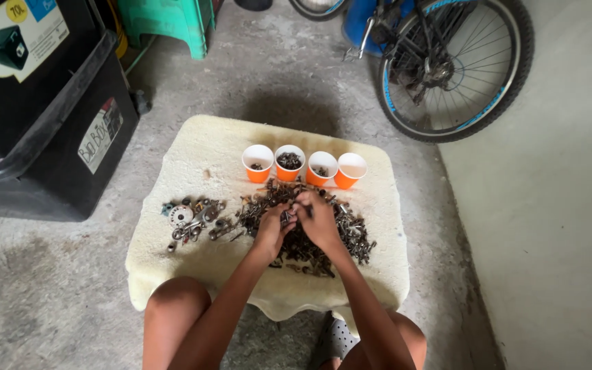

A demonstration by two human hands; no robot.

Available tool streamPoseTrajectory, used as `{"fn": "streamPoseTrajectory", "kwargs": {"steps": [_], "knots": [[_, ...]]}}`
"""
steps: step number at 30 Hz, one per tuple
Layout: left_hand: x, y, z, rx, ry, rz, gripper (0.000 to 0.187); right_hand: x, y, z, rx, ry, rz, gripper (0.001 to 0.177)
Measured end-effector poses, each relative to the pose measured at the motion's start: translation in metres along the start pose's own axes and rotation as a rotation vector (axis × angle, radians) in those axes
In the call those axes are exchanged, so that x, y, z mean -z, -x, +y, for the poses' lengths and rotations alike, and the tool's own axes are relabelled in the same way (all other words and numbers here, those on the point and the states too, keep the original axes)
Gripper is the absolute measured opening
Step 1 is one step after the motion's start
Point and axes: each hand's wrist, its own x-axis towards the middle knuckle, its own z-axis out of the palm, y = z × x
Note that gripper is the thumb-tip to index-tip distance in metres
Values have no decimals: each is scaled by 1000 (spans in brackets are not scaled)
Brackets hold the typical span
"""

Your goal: Sorting a large pile of various screws, bolts, and small metal hardware into several colored plastic cups.

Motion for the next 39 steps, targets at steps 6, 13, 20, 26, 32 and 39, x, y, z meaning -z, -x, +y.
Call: {"fn": "streamPoseTrajectory", "kwargs": {"steps": [6, 13, 20, 26, 32, 39], "knots": [[2, 9, -3, 96, 74, -1, 21, 12, 13, -20, 264, 254, -62, 14], [-3, 24, 9, 127, 50, 59, 25, 16, 27, -20, 168, 138, -11, 28], [8, 15, 8, 102, 126, 46, 28, 26, 35, -6, 143, 246, -32, 25], [10, 8, 10, 67, 141, 43, 25, 31, 44, -5, 79, 452, -176, 28], [-1, 18, 34, 76, 133, 78, 24, 35, 54, -2, 105, 541, -304, 37], [-13, 17, 84, 7, 199, 73, 21, 35, 53, 10, 191, 470, -195, 31]]}}
